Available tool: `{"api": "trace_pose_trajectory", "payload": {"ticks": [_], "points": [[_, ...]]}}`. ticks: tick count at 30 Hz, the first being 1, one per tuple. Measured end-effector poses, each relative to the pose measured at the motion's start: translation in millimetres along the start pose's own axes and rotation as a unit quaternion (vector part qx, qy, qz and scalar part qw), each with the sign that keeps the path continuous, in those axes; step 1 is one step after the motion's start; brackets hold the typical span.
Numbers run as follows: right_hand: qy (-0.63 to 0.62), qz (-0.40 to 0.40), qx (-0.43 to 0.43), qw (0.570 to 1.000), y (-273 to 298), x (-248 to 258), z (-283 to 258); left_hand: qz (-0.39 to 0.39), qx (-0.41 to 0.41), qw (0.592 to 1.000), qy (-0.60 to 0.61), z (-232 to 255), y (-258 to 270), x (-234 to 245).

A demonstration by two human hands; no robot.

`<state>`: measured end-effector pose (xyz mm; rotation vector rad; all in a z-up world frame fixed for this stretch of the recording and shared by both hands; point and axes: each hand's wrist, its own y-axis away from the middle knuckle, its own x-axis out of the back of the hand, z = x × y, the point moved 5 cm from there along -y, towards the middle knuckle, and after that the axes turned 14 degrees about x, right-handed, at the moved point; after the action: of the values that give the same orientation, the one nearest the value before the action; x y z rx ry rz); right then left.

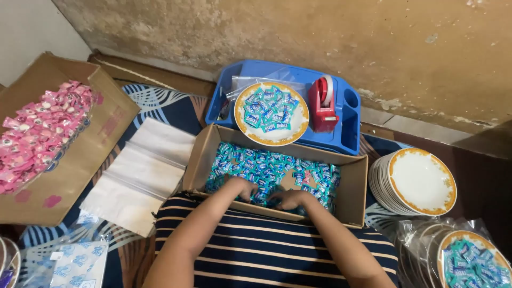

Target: Packing and arranging small wrapped candies from a bulk box onto decorative plates and into smaller containers.

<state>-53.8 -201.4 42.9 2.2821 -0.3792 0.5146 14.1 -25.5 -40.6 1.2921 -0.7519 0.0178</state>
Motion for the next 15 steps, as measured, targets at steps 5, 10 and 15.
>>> {"api": "trace_pose_trajectory", "payload": {"ticks": [5, 10, 15], "points": [[0.078, 0.071, 0.026, 0.994, -30, -21, 28, 0.060, -0.010, 0.997, -0.048, 12, -15, -1], [0.144, 0.089, -0.026, 0.985, -25, -9, 17, 0.101, -0.048, 0.994, 0.005, 20, 71, 35], [-0.010, 0.272, 0.021, 0.962, 18, 12, -52, 0.259, -0.056, 0.896, 0.355, 16, 176, 67]]}}
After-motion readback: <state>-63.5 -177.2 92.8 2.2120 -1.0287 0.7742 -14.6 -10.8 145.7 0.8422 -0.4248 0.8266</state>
